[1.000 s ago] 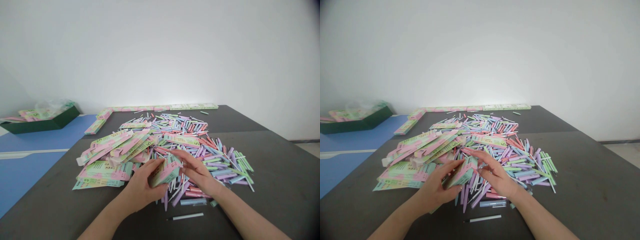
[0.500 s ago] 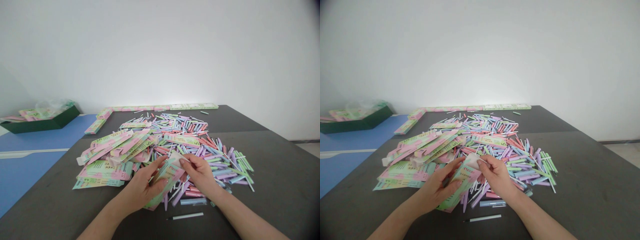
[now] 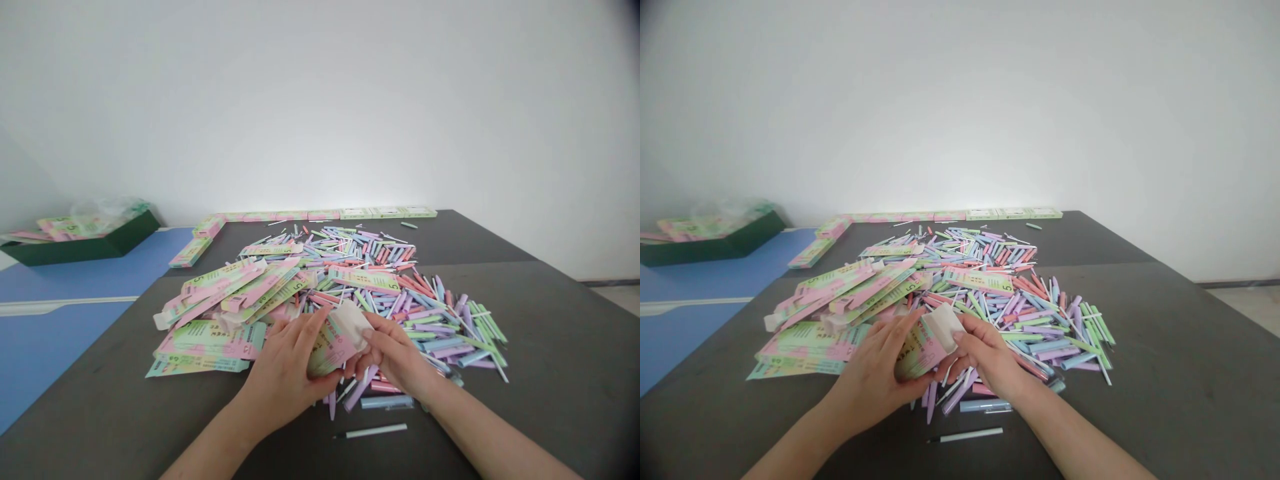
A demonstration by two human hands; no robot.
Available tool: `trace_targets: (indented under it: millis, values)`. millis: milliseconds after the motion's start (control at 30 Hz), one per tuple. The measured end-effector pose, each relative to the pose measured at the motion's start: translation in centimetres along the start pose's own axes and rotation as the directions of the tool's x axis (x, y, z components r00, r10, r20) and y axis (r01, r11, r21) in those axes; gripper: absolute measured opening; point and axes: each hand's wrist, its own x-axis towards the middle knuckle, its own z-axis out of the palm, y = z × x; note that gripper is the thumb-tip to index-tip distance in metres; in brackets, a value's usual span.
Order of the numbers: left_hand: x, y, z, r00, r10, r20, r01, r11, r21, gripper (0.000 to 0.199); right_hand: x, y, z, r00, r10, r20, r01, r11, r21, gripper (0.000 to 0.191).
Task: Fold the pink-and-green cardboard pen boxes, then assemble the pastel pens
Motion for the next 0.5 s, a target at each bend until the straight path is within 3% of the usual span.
trace_targets:
  millis: [167, 500]
  values:
    - [-0.09, -0.25, 0.41, 0.997, -0.072, 0.014, 0.073, 0.995, -0.073, 0.081, -0.02, 0.04, -0.17, 0.994, -0.073, 0.077, 0.079, 0.993, -0.083, 0.030]
    - [0.06, -0.06, 0.42, 0.999, -0.021, 0.036, 0.024, 0.997, -0.078, 0.074, -0.11, 0.34, 0.73, 0.989, -0.129, -0.070, 0.088, 0.904, -0.418, 0.026]
